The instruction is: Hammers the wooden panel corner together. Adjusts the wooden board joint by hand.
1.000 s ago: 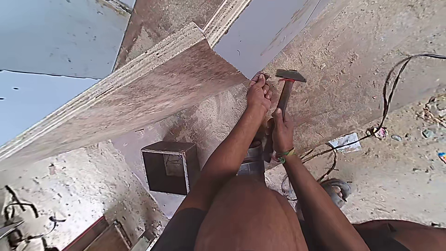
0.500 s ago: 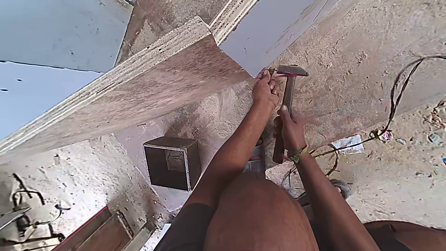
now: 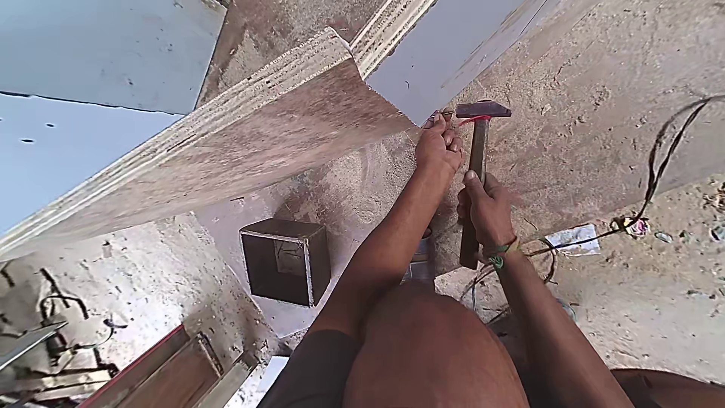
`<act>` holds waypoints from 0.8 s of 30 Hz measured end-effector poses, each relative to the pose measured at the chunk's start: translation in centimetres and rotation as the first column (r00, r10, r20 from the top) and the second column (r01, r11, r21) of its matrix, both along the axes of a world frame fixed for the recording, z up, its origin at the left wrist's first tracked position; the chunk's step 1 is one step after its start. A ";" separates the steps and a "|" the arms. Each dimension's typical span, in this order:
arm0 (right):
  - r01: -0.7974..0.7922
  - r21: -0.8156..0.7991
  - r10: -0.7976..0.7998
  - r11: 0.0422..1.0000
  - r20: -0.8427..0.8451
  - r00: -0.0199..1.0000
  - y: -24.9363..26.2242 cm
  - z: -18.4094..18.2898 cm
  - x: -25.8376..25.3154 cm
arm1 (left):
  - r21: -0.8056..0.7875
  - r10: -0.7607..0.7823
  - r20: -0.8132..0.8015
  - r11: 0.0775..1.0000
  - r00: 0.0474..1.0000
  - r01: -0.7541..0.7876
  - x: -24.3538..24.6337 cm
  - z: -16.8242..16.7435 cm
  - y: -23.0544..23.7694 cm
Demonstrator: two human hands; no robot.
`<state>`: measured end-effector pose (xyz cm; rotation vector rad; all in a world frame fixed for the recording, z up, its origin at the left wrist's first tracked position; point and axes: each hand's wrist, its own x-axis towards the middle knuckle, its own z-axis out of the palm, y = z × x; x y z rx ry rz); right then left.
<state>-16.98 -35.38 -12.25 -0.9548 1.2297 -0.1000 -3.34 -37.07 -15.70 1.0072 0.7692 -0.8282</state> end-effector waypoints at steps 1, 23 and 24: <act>-0.031 -0.025 0.030 0.999 -0.008 1.000 -1.1 -0.1 -0.1 | -0.020 0.000 0.008 1.000 1.000 0.000 0.1 0.0 0.0; 0.536 -0.415 -0.448 0.735 0.296 0.844 -2.5 1.2 -0.6 | -0.037 0.009 0.085 0.999 0.996 -0.006 -0.4 -1.2 0.2; 0.519 -0.405 -0.427 0.753 0.298 0.853 -1.1 0.9 -0.3 | -0.032 0.011 0.083 0.999 0.996 -0.008 -0.4 -1.2 0.3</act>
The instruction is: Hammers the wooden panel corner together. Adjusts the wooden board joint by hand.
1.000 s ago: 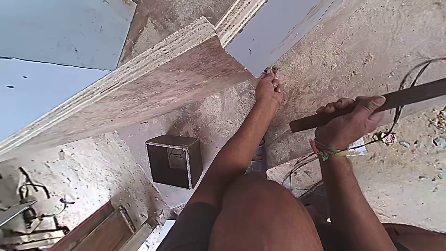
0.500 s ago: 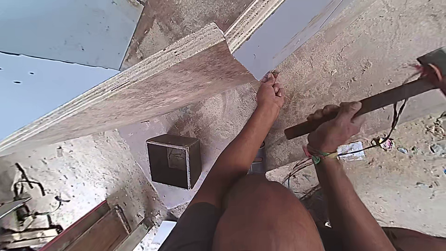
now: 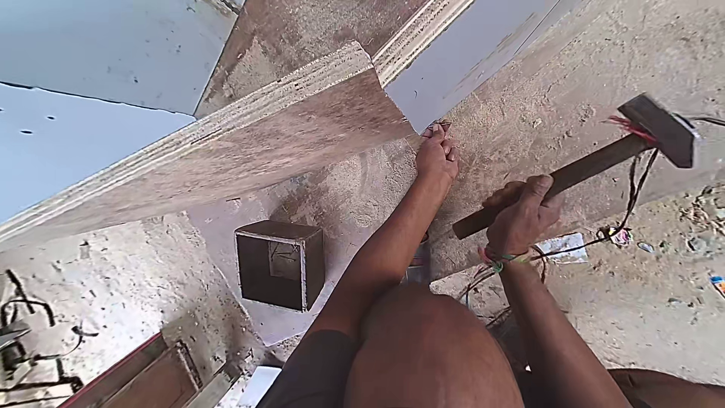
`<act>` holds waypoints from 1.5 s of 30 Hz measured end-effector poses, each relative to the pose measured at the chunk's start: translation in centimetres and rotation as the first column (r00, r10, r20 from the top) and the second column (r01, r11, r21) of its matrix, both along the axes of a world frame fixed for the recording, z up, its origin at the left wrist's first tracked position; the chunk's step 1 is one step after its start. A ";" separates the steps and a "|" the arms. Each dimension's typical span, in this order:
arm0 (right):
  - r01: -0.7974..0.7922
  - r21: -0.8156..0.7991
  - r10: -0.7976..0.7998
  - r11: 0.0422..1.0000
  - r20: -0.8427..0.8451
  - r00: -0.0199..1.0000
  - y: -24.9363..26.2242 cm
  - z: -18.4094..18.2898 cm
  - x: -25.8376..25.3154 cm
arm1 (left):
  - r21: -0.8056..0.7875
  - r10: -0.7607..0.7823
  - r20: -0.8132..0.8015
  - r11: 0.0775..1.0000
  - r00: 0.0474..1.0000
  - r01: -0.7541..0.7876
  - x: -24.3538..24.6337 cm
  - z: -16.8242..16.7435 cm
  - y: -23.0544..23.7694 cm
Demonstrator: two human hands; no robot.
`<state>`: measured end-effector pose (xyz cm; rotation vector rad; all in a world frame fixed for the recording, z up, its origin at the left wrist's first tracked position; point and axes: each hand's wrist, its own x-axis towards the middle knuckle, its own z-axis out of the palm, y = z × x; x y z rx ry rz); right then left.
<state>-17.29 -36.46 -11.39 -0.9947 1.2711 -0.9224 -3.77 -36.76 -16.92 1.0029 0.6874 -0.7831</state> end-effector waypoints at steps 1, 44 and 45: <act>-0.090 0.053 0.091 0.994 -0.018 0.996 1.5 -0.4 0.2 | -0.001 -0.006 0.000 1.000 1.000 0.006 -0.1 0.0 0.2; -0.619 0.456 0.734 0.640 -0.123 0.668 -3.3 1.6 -0.2 | 0.066 -0.012 0.084 0.998 0.996 0.007 -0.1 -0.4 -0.3; -0.614 0.398 0.709 0.681 -0.152 0.688 -4.1 1.8 -0.6 | 0.054 -0.011 0.089 0.999 0.996 0.006 -0.1 -0.5 -0.2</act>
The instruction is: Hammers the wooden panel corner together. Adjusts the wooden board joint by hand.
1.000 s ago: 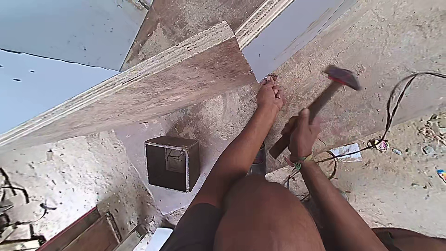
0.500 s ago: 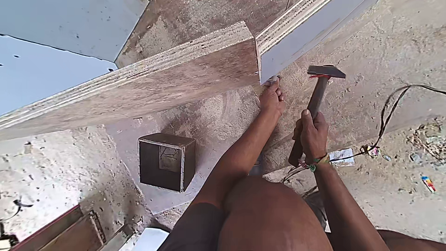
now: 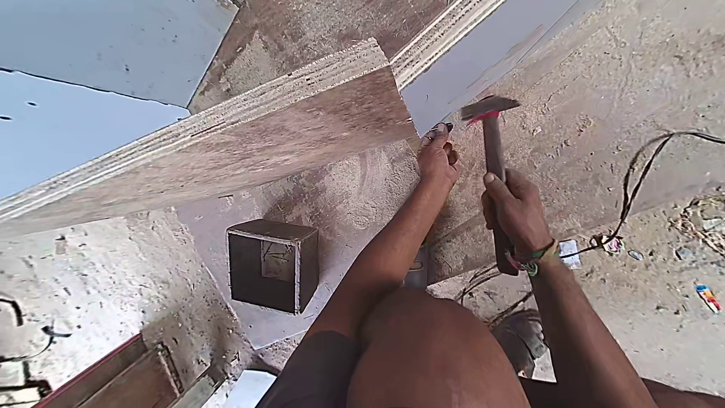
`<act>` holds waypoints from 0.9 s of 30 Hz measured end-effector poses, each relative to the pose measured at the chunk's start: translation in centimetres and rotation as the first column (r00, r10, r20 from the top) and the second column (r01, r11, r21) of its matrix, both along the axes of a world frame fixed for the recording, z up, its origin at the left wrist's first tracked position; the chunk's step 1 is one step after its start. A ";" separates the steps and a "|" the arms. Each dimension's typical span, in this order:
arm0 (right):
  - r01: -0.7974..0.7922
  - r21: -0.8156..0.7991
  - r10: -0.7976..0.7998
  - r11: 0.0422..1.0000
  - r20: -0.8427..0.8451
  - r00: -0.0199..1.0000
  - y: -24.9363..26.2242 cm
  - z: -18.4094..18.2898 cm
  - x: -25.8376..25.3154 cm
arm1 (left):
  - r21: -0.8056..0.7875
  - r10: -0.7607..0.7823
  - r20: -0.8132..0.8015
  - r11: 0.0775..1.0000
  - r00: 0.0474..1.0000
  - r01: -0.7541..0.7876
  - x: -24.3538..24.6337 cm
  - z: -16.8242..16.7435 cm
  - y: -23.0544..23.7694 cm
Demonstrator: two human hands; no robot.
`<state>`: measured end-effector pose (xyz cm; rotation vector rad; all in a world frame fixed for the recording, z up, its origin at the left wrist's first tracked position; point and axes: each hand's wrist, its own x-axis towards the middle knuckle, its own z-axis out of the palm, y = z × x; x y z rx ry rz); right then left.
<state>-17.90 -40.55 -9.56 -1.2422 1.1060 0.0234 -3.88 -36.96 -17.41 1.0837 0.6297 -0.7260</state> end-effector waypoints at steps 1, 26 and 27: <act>0.072 -0.080 -0.068 0.994 0.044 0.997 -0.4 0.2 -0.5 | -0.014 0.006 -0.006 1.000 1.000 -0.006 -0.1 -0.1 0.2; 0.104 -0.152 -0.101 0.983 0.030 0.994 -1.5 0.4 -0.9 | 0.072 0.017 0.001 0.997 1.000 -0.017 -0.1 0.4 -0.5; 0.241 -0.212 -0.220 0.947 0.117 0.968 -1.4 0.4 -0.8 | 0.095 0.019 0.005 0.995 1.000 -0.019 -0.2 0.6 -0.5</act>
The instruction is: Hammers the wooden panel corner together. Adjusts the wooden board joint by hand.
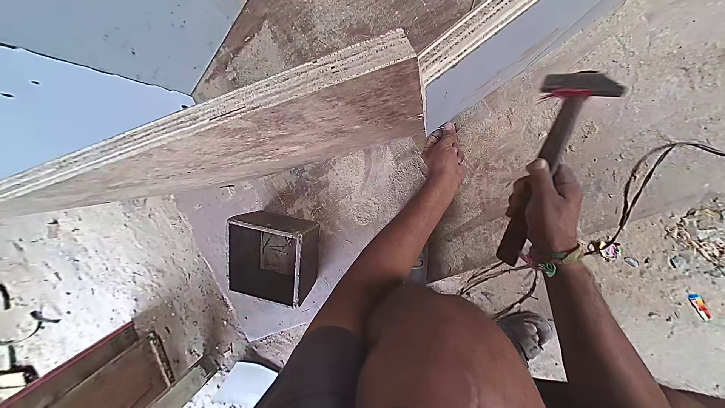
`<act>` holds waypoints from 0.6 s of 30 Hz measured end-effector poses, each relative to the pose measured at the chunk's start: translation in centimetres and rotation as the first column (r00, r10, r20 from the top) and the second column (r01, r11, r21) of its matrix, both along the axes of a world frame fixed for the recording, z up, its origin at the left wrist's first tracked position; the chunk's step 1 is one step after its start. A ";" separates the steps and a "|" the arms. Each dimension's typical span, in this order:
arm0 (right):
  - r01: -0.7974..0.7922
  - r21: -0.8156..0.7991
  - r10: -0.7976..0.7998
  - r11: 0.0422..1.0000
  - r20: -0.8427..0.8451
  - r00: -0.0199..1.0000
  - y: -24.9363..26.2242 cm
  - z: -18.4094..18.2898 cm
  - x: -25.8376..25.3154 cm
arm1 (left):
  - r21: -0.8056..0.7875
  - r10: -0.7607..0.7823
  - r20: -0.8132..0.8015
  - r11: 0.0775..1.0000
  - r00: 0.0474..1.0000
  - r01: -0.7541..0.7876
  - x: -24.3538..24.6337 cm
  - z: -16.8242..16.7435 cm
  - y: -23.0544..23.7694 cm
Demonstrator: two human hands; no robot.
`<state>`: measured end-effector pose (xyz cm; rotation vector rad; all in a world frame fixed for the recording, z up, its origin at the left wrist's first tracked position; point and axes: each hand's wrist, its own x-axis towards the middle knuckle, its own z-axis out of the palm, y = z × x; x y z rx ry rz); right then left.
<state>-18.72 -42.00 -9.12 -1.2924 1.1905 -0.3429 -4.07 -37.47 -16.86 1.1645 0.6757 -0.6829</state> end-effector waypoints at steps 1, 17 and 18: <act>0.141 -0.049 -0.136 0.989 0.090 0.987 0.2 0.1 0.6 | 0.018 -0.004 0.014 1.000 1.000 0.004 0.0 0.1 -0.2; 0.457 -0.091 -0.425 0.885 0.246 0.871 -0.2 1.3 2.8 | 0.096 -0.020 0.053 0.995 0.998 0.015 0.1 -0.7 -0.8; 0.471 -0.064 -0.445 0.880 0.236 0.864 0.6 1.0 3.1 | 0.099 -0.019 0.058 0.995 0.998 0.013 0.1 -0.7 -0.8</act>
